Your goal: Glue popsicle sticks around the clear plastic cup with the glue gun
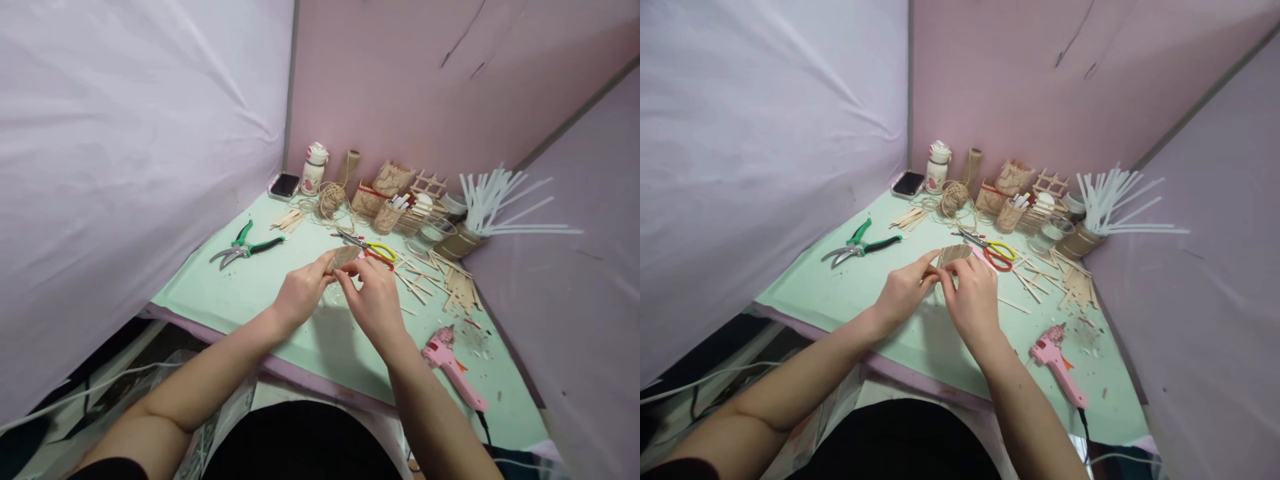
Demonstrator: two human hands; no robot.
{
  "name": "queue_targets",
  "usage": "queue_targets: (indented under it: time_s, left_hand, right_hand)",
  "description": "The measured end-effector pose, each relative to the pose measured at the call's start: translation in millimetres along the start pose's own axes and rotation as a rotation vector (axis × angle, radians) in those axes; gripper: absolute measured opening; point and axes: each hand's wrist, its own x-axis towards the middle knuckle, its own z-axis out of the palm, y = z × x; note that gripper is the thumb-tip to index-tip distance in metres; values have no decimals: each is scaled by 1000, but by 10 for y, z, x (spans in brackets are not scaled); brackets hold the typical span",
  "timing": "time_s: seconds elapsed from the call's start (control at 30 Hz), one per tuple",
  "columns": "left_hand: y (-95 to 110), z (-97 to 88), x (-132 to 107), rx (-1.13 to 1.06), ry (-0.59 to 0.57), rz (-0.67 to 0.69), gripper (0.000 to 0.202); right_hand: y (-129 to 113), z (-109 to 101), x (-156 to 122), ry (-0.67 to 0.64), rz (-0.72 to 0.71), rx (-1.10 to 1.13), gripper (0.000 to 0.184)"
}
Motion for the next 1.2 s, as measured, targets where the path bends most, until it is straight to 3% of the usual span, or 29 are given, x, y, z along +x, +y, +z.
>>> queue_targets:
  time_s: [0.17, 0.27, 0.4, 0.5, 0.6, 0.8, 1.2]
  left_hand:
    - [-18, 14, -17, 13, -27, -5, 44]
    - [-43, -142, 58, 30, -111, 10, 47]
    - [-153, -462, 365, 175, -238, 252, 65]
    - [-229, -557, 650, 241, -454, 385, 70]
    - [-233, -495, 867, 256, -627, 480, 51]
    - [-146, -331, 1019, 301, -806, 526, 23]
    - [-97, -285, 1071, 235, -844, 490, 10]
  right_hand:
    - [5, 146, 39, -30, 57, -21, 17]
    - [22, 175, 35, -24, 43, -43, 19]
    - [50, 183, 29, 1, 1, -71, 20]
    - [74, 198, 26, 25, -24, -86, 18]
    - [104, 216, 26, 53, -44, -98, 18]
    - [132, 221, 54, 50, -64, -113, 21]
    - [99, 165, 163, -114, 4, -150, 23]
